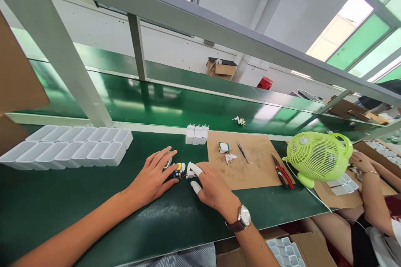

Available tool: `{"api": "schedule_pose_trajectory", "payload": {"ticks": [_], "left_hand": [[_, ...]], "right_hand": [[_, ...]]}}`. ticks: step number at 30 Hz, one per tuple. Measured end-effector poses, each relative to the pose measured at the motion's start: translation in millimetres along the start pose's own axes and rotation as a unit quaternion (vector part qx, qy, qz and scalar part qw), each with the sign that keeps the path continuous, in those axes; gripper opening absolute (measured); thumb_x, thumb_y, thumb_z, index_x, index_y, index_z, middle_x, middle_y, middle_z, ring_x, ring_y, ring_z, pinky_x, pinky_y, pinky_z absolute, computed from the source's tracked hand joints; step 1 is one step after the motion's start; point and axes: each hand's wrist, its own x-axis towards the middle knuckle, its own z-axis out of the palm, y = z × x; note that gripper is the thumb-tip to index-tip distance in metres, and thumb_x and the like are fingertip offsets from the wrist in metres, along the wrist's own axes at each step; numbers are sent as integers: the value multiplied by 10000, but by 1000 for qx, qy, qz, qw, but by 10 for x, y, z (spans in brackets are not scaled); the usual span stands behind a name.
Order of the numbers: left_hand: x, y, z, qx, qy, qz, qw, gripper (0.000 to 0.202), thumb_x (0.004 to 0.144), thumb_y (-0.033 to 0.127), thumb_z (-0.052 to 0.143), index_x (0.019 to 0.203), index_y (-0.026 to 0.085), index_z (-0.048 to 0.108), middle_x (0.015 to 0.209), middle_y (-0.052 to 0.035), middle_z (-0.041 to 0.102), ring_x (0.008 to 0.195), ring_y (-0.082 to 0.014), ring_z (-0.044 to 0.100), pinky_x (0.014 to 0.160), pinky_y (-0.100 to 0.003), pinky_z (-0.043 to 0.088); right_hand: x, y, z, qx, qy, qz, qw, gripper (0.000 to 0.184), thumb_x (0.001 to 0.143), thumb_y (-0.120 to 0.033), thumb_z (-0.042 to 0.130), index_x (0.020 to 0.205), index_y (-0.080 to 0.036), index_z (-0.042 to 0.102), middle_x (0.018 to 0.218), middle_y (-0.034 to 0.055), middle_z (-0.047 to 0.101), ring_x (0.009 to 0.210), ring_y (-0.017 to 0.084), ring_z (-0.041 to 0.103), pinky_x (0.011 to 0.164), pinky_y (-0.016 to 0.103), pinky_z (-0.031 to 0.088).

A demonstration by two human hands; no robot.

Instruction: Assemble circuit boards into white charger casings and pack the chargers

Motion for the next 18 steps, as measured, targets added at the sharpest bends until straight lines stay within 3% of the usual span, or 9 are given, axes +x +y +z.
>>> {"api": "schedule_pose_trajectory", "payload": {"ticks": [4,8,12,18], "left_hand": [[-36,-45,68,0,24,0,1000,203,998,284,556,1117,168,671,1522,-210,512,1466,-404,422,1090,-588,451],[-52,-61,133,-7,58,-3,998,200,1014,293,525,1099,178,665,1523,-189,518,1452,-387,449,1049,-544,497],[-70,-62,170,-17,83,-25,996,298,1011,293,531,1279,211,634,1514,-160,544,1440,-369,475,1046,-512,521],[-119,-94,243,-4,99,-26,995,392,979,301,580,1368,255,612,1526,-128,546,1409,-348,518,1029,-460,555]], "right_hand": [[106,408,-284,-1,76,68,995,483,985,-278,554,1459,-228,477,1415,130,588,1317,268,553,1131,483,476],[356,1186,-425,13,120,198,973,511,928,-305,575,1427,-203,531,1474,125,548,1381,248,516,1174,452,427],[635,1951,-394,-7,158,279,947,518,879,-266,572,1368,-95,575,1387,200,594,1336,302,545,1139,512,438],[995,2622,-265,0,165,320,933,372,916,-321,690,1233,-134,638,1249,121,655,1180,278,627,1041,521,504]]}}
